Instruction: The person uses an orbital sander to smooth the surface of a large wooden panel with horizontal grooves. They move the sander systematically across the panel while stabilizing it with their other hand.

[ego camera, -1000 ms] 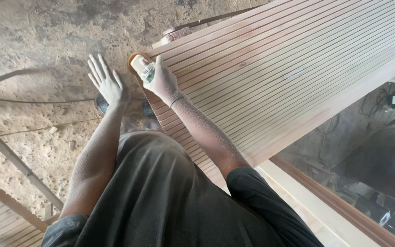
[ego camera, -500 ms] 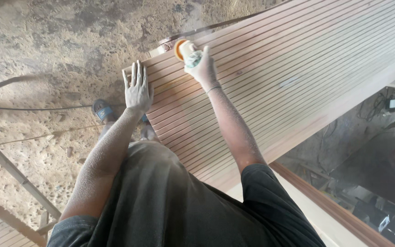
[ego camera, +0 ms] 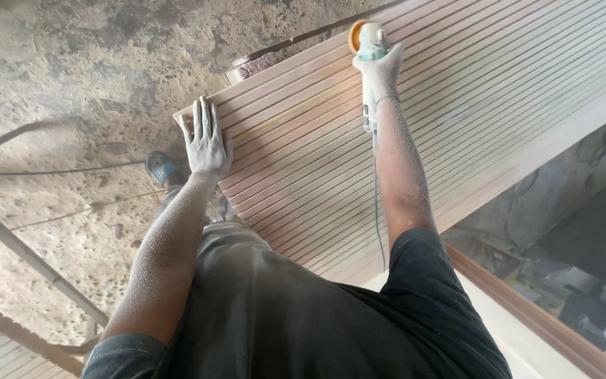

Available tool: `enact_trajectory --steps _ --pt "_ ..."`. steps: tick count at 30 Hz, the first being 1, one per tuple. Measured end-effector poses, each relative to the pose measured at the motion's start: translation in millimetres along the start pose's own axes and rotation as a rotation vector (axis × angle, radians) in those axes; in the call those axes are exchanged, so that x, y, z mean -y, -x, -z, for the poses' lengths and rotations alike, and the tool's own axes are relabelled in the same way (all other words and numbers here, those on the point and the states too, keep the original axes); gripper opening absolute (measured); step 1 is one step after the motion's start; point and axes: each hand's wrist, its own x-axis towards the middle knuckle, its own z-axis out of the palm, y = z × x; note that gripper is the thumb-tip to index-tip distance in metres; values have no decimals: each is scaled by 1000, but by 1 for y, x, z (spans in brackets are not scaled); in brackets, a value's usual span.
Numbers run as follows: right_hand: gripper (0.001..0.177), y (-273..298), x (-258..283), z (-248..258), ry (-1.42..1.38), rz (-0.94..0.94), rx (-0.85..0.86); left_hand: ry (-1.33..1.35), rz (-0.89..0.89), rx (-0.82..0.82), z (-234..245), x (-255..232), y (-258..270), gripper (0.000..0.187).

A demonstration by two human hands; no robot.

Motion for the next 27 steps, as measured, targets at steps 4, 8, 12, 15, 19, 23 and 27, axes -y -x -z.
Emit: enact_trajectory --steps 4,8,12,15,19,23,27 --pt "94 10 16 3 23 -108 -89 -11 4 13 5 1 -1 78" --pt "97 73 51 -31 -258 14 -14 23 -7 3 2 1 -1 77" --pt "66 158 86 -79 -74 143 98 188 -19 -53 -2 12 4 76" --pt "69 225 106 -105 39 331 190 244 -47 -143 -1 28 8 72" --pt "71 290 116 -130 256 419 412 271 -8 -311 3 46 5 71" --pt "81 301 103 -138 336 386 555 204 -28 -238 7 53 4 69" --pt "65 241 82 -102 124 481 323 59 -57 -25 -2 39 2 69"
